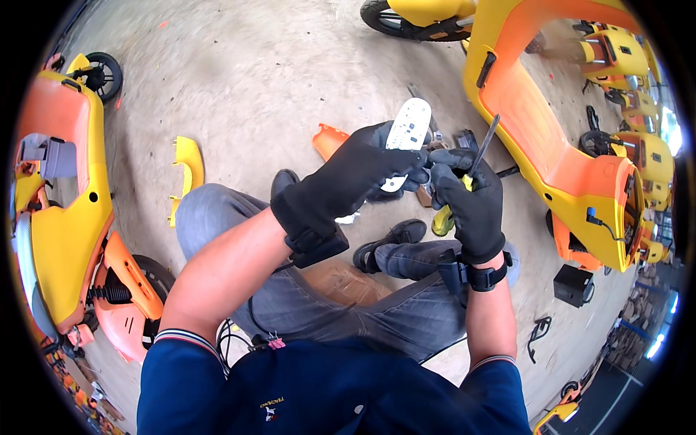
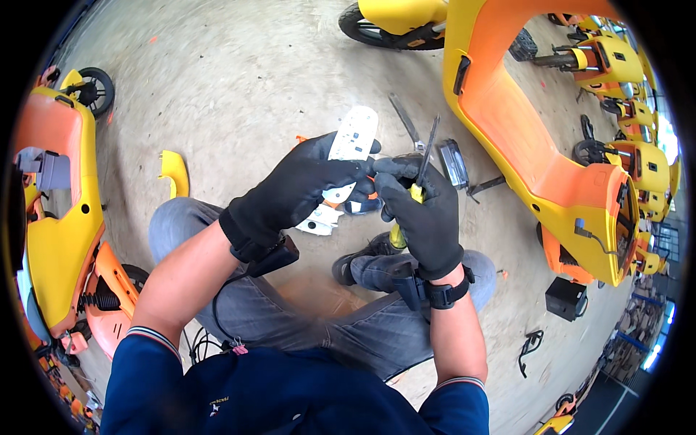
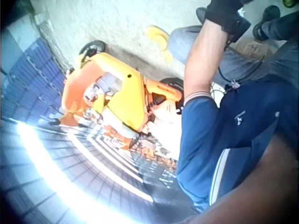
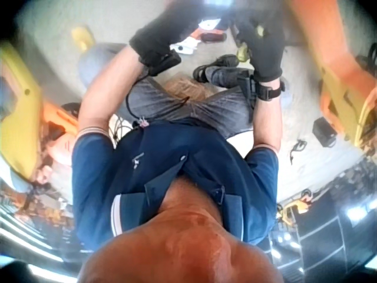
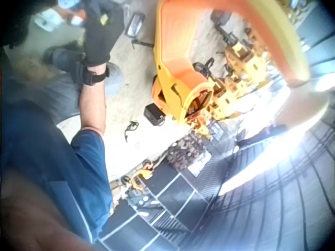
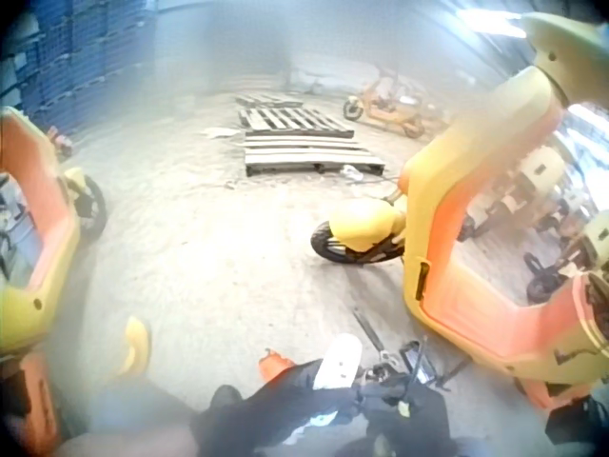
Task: The person sits on the floor and uses a screwdriver to remove screws from a white electronic component. They then use the screwdriver to pry open the component's casing and separate the parts.
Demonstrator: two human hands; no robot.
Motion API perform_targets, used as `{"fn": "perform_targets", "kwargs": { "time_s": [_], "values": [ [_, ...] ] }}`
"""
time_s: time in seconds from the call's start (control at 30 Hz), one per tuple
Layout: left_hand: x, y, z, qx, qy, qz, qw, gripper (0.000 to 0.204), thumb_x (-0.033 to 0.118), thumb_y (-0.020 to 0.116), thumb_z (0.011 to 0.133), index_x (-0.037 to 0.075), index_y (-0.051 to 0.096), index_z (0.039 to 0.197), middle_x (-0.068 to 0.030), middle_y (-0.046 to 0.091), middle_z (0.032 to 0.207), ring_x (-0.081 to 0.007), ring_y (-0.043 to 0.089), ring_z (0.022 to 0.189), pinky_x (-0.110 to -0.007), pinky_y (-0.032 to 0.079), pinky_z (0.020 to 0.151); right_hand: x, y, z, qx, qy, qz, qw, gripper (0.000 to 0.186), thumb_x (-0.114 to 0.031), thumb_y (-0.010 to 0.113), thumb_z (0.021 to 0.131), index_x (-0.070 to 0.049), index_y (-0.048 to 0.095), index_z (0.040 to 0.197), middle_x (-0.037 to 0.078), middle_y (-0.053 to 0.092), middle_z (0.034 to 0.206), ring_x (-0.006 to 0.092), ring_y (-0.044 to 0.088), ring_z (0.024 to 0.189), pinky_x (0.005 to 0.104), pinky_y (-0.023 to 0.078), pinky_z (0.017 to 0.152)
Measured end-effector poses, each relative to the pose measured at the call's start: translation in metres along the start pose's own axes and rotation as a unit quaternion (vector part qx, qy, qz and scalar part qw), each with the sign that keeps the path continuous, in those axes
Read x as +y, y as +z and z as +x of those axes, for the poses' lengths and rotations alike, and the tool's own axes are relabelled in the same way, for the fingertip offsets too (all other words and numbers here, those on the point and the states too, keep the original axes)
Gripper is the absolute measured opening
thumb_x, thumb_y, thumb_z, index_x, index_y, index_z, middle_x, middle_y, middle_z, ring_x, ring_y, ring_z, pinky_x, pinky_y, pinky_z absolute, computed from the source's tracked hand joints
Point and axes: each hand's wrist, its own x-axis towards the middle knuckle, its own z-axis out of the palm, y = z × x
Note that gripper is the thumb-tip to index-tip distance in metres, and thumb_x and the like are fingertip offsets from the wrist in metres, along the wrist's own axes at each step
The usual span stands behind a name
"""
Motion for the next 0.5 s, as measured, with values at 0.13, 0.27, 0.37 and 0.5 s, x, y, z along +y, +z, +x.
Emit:
{"fn": "perform_targets", "kwargs": {
  "time_s": [0.13, 0.27, 0.37, 0.5],
  "values": [
    [0.002, -0.003, -0.002, 0.012, 0.001, 0.033, 0.999, 0.047, 0.008, 0.063, 0.095, -0.007, 0.052, 0.138, -0.0151, 0.069, 0.118, -0.0168, 0.072, 0.097, -0.028, 0.059, 0.087, 0.000, 0.004, 0.003, 0.002, -0.015, -0.021, 1.000, 0.024, -0.011, 0.070, 0.093, 0.002, 0.070, 0.114, 0.006, 0.070, 0.095, 0.0084, 0.062, 0.074, 0.0234, 0.050, 0.061],
    [0.005, -0.002, -0.006, -0.018, 0.005, 0.044, 0.999, 0.051, 0.012, 0.064, 0.094, -0.006, 0.051, 0.140, -0.0151, 0.070, 0.118, -0.0173, 0.071, 0.101, -0.028, 0.057, 0.090, -0.005, 0.002, 0.009, 0.019, -0.042, -0.053, 0.998, 0.023, -0.011, 0.071, 0.093, 0.001, 0.070, 0.113, 0.005, 0.070, 0.093, 0.0078, 0.061, 0.072, 0.0232, 0.050, 0.061],
    [0.008, 0.002, -0.009, -0.040, -0.005, 0.052, 0.998, 0.052, 0.014, 0.063, 0.094, -0.006, 0.050, 0.141, -0.0152, 0.071, 0.116, -0.0177, 0.071, 0.101, -0.029, 0.057, 0.090, -0.009, -0.001, 0.011, 0.026, -0.068, -0.108, 0.992, 0.023, -0.010, 0.071, 0.093, 0.001, 0.070, 0.112, 0.004, 0.070, 0.091, 0.0072, 0.060, 0.070, 0.0228, 0.049, 0.061],
    [0.010, 0.004, -0.013, -0.026, -0.015, 0.087, 0.996, 0.054, 0.016, 0.064, 0.094, -0.005, 0.049, 0.141, -0.0153, 0.071, 0.115, -0.0175, 0.071, 0.098, -0.029, 0.057, 0.089, -0.008, 0.003, 0.009, 0.041, -0.075, -0.133, 0.987, 0.024, -0.011, 0.073, 0.091, 0.001, 0.070, 0.112, 0.004, 0.071, 0.090, 0.0076, 0.061, 0.070, 0.0231, 0.048, 0.061]
  ]
}}
